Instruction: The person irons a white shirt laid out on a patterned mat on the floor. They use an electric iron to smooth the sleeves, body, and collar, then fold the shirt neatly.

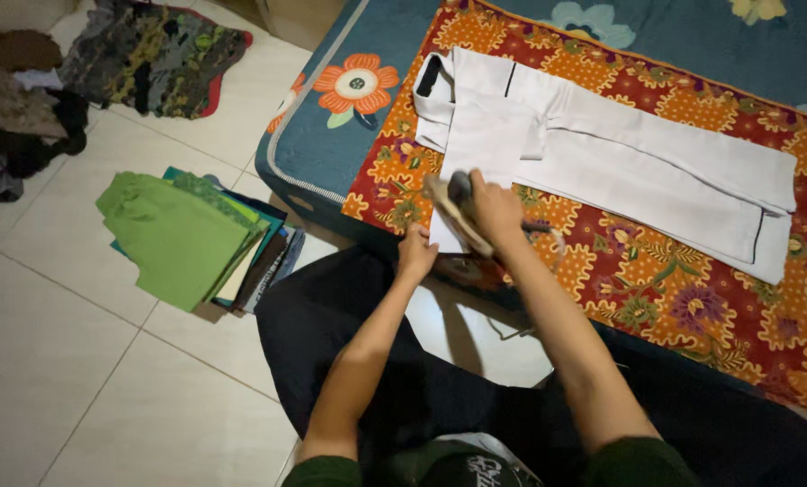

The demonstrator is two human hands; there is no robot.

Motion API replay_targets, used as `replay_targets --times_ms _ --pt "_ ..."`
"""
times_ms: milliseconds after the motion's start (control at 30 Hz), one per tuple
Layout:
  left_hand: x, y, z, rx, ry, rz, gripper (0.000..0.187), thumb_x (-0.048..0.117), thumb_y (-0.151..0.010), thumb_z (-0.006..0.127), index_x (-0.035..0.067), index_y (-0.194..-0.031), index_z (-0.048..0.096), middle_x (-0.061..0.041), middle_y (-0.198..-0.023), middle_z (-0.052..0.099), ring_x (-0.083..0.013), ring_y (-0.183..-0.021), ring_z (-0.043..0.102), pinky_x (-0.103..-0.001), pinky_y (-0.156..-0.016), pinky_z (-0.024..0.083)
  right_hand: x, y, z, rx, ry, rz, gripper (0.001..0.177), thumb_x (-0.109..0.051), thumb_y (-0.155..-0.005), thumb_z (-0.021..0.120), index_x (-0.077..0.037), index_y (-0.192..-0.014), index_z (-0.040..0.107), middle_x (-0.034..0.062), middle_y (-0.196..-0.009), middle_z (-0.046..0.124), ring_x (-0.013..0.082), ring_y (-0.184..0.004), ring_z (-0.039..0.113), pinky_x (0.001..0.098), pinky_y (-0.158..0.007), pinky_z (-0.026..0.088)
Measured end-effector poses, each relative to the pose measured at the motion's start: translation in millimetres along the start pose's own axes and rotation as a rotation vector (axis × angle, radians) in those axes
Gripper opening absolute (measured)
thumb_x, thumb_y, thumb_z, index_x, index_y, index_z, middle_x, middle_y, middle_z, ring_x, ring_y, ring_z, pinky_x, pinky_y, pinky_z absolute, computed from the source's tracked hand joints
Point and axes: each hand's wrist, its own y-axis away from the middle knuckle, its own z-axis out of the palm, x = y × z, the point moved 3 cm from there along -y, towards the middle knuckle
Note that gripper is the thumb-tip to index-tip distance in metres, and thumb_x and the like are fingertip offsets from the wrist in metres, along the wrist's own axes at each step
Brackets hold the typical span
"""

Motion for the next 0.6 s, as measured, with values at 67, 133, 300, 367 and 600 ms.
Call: replay_targets --times_ms 67,133,300,367,600 --pt "-7.5 -1.7 3.9 0.004 0.017 0.026 0.04 0.014 -0.079 0.08 0.008 -0.108 0.053 -0.014 -0.086 0.07 -0.0319 -0.084 0.072 -0.041 -0.08 0.057 -1.0 -11.3 8.2 0.019 -0.01 0.067 0.045 -0.034 -0.087 0.07 -0.015 -0.125 0.053 0.0188 -0.082 0.072 0.0423 -0.074 0.071 0.057 -0.064 0.055" --pt "-10.8 -4.5 4.5 -0.02 0.034 0.019 0.04 0.015 -0.077 0.082 0.008 -0.105 0.053 -0.012 -0.088 0.072 -0.0311 -0.085 0.072 -0.041 -0.081 0.057 -2.9 -14.1 9.5 0.035 -0.022 0.089 0.047 -0.033 -0.085 0.07 -0.018 -0.125 0.052 0.0194 -0.082 0.072 0.0433 -0.074 0.071 0.0571 -0.064 0.055" --pt "-15.9 -8.1 10.4 -0.031 0.019 0.006 0.037 0.014 -0.079 0.079 0.008 -0.106 0.054 -0.013 -0.086 0.07 -0.0317 -0.083 0.071 -0.041 -0.08 0.056 37.2 53.7 -19.9 -0.195 -0.049 -0.019 0.055 -0.039 -0.085 0.072 -0.018 -0.131 0.052 0.0223 -0.09 0.072 0.0446 -0.082 0.071 0.057 -0.07 0.056" --pt "-17.6 -7.9 14.4 -0.017 0.033 0.01 0.037 0.015 -0.079 0.079 0.007 -0.106 0.054 -0.013 -0.086 0.07 -0.0312 -0.083 0.071 -0.041 -0.08 0.057 63.2 90.5 -37.0 -0.265 -0.045 0.101 0.056 -0.042 -0.084 0.071 -0.022 -0.133 0.054 0.0235 -0.096 0.073 0.0435 -0.087 0.072 0.0563 -0.074 0.057" --pt "-11.4 2.8 20.4 -0.004 0.101 0.052 0.042 0.017 -0.078 0.084 0.006 -0.106 0.055 -0.013 -0.092 0.069 -0.0283 -0.084 0.07 -0.04 -0.078 0.056 104.5 116.8 -91.5 -0.173 0.107 0.153 0.049 -0.039 -0.09 0.07 -0.012 -0.128 0.056 0.0252 -0.087 0.072 0.0469 -0.081 0.071 0.0579 -0.075 0.055"
